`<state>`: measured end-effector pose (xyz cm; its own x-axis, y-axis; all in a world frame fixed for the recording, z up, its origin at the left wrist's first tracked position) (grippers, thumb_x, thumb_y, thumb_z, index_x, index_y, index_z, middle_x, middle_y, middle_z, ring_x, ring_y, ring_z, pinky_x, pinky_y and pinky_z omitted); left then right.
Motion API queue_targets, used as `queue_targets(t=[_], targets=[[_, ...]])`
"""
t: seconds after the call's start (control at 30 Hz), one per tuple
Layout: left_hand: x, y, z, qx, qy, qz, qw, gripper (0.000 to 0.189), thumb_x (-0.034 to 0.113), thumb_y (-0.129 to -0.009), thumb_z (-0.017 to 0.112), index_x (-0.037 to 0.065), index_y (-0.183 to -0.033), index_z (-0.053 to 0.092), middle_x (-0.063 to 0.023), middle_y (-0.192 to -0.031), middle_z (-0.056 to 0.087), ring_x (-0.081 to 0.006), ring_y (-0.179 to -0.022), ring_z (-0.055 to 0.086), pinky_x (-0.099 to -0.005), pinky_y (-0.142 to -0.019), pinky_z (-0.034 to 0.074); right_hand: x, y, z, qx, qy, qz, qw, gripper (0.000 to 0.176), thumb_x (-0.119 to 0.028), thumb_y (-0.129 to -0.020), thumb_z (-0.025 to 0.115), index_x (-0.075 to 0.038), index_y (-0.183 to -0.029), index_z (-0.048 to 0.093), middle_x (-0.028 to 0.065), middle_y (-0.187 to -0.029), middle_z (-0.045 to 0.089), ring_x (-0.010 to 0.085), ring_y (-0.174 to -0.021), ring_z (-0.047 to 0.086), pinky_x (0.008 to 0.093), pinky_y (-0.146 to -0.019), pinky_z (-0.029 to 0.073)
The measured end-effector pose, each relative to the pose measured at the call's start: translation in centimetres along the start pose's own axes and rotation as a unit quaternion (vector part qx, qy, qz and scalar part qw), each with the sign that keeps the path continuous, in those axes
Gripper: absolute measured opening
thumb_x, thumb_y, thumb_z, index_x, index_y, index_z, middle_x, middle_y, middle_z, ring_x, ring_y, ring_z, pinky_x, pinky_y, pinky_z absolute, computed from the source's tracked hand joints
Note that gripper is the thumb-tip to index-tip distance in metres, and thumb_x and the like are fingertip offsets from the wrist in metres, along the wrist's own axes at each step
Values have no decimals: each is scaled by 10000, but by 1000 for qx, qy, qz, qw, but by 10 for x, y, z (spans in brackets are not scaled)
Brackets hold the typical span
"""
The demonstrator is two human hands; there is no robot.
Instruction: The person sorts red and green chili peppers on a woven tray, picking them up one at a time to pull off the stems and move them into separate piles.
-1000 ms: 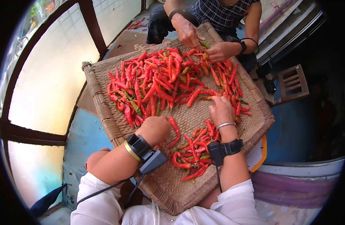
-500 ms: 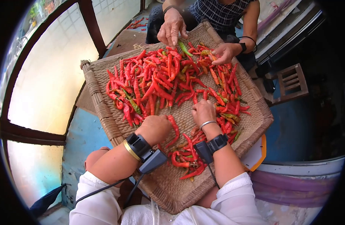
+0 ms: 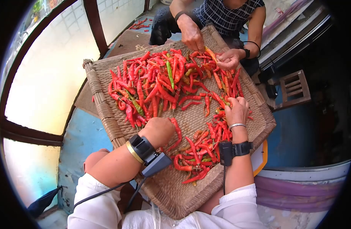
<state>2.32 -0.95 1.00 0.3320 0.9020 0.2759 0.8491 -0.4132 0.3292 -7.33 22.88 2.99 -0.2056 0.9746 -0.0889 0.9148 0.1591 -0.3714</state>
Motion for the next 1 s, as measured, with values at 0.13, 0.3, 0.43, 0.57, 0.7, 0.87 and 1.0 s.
queue_targets(t=[0.13, 0.3, 0.43, 0.57, 0.7, 0.87, 1.0], targets=[[1, -1, 7, 19, -2, 5, 1000, 141, 136, -744, 528, 36, -769, 624, -138, -781, 627, -284, -727, 639, -394, -591, 512, -18, 7, 28, -167, -84, -82, 979, 329, -194, -734, 673, -134, -1051, 605, 98, -1064, 534, 293, -1109, 423, 454, -925, 350], [2, 2, 6, 21, -20, 13, 1000, 155, 130, -765, 505, 31, -783, 624, -137, -780, 630, -278, -714, 642, -389, -573, 511, -31, 19, 54, -196, -5, -62, 979, 318, -228, -754, 665, -158, -1059, 606, 78, -1085, 540, 266, -1138, 417, 522, -949, 297], [1, 0, 7, 24, -11, 23, 999, 159, 131, -775, 501, 26, -775, 620, -140, -774, 631, -270, -700, 643, -385, -561, 509, -32, 15, 52, -209, -21, -25, 977, 107, -202, -747, 656, -156, -839, 686, 33, -964, 598, 234, -1058, 474, 528, -958, 284], [2, 2, 2, 20, -12, 12, 1000, 159, 126, -778, 497, 24, -767, 618, -136, -765, 630, -266, -693, 643, -381, -554, 508, -28, 6, 33, -121, -48, -44, 990, 97, -157, -718, 662, -166, -810, 691, 25, -949, 607, 240, -986, 506, 524, -936, 300], [0, 1, 5, 31, -12, 25, 999, 161, 126, -783, 496, 20, -766, 615, -131, -753, 629, -264, -680, 641, -375, -551, 506, -11, -4, 9, 34, 0, -40, 999, 141, -144, -711, 666, -149, -851, 681, 58, -917, 605, 251, -988, 504, 512, -922, 322], [2, 2, 2, 18, -9, 17, 1000, 144, 135, -772, 524, 25, -778, 618, -141, -822, 628, -263, -709, 639, -374, -571, 509, -14, 2, 30, -108, -100, -72, 986, 275, -129, -702, 674, -87, -971, 638, 114, -1017, 548, 290, -1026, 480, 424, -887, 395], [5, 2, 2, 17, 0, 7, 1000, 144, 146, -746, 573, 31, -818, 620, -157, -966, 603, -267, -767, 634, -377, -607, 512, -55, 21, 53, -89, -95, -208, 970, 313, -101, -703, 647, -81, -1013, 607, 102, -1042, 531, 293, -1011, 482, 398, -866, 414]])
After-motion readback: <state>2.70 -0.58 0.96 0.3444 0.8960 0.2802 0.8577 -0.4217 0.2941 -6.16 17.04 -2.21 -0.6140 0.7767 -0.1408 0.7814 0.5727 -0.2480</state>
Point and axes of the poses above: each hand's wrist, its own y-axis away from the middle knuckle, its own z-axis out of the palm, x = y × z, the point moved 1 cm from there along -y, towards the middle knuckle
